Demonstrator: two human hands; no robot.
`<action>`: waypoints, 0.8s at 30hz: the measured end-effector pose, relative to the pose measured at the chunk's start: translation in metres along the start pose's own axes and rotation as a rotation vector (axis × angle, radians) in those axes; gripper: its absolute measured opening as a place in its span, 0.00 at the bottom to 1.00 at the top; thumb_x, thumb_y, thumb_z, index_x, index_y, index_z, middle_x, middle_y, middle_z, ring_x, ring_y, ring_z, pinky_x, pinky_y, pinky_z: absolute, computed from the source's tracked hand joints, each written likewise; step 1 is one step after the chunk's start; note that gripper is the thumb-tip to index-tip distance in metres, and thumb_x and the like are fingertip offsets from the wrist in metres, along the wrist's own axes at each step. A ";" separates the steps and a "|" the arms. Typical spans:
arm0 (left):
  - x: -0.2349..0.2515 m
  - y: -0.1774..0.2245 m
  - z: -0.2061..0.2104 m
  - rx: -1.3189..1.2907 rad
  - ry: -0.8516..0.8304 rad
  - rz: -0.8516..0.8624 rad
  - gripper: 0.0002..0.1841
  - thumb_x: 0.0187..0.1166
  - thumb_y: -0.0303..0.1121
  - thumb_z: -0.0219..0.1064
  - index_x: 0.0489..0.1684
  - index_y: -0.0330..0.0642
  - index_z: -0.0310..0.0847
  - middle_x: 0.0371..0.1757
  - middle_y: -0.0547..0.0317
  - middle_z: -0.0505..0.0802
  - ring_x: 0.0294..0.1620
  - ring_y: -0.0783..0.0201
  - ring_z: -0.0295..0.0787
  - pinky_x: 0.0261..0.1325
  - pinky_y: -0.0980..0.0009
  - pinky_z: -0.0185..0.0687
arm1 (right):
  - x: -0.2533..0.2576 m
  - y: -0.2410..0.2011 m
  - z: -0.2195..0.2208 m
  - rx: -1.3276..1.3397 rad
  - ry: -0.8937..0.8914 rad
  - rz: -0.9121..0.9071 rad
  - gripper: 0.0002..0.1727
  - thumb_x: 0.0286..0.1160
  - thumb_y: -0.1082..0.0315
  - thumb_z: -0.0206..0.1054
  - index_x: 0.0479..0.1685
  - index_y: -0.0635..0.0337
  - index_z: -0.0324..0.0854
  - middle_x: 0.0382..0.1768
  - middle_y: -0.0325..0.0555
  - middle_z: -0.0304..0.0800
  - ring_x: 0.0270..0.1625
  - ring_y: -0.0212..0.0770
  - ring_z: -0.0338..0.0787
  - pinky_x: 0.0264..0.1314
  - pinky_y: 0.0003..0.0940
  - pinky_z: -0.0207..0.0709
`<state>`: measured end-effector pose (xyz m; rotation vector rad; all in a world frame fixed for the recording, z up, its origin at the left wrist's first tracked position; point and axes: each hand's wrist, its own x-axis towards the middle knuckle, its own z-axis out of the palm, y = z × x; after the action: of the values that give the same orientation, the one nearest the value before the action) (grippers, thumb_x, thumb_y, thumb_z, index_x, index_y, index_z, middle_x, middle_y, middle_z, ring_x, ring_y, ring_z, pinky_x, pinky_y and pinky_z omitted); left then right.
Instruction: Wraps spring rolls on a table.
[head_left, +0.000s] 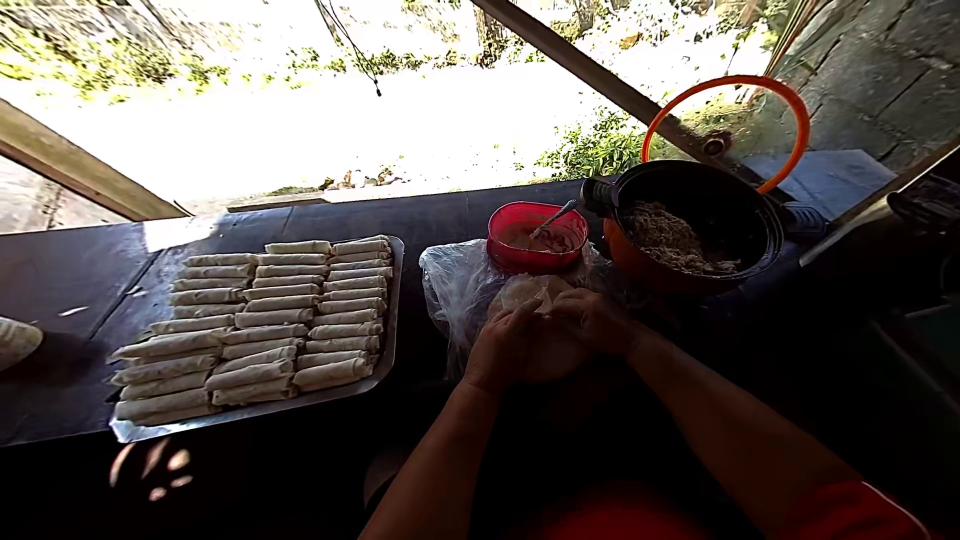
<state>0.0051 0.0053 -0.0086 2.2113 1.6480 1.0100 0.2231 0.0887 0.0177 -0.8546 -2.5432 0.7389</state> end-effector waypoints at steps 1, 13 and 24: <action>0.000 0.000 0.001 0.011 0.005 0.001 0.20 0.86 0.38 0.62 0.76 0.51 0.80 0.58 0.70 0.96 0.65 0.67 0.91 0.75 0.60 0.81 | 0.000 0.001 0.002 -0.017 0.015 -0.004 0.14 0.84 0.58 0.64 0.56 0.50 0.92 0.61 0.40 0.92 0.71 0.35 0.85 0.79 0.34 0.75; -0.002 0.001 0.002 0.035 0.007 -0.062 0.21 0.86 0.41 0.63 0.78 0.53 0.79 0.59 0.73 0.96 0.67 0.69 0.89 0.78 0.59 0.78 | 0.026 -0.007 -0.005 -0.091 0.007 0.053 0.18 0.88 0.59 0.57 0.64 0.50 0.90 0.59 0.42 0.92 0.67 0.39 0.87 0.77 0.36 0.76; 0.000 0.000 0.001 -0.011 0.007 -0.098 0.23 0.84 0.40 0.64 0.78 0.54 0.77 0.59 0.74 0.96 0.67 0.71 0.89 0.78 0.60 0.79 | 0.057 -0.022 -0.017 -0.160 -0.228 0.151 0.14 0.89 0.61 0.60 0.55 0.55 0.88 0.53 0.50 0.87 0.62 0.47 0.86 0.72 0.45 0.78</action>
<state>0.0058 0.0054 -0.0095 2.0993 1.7310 0.9993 0.1782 0.1163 0.0533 -1.0801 -2.7934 0.7217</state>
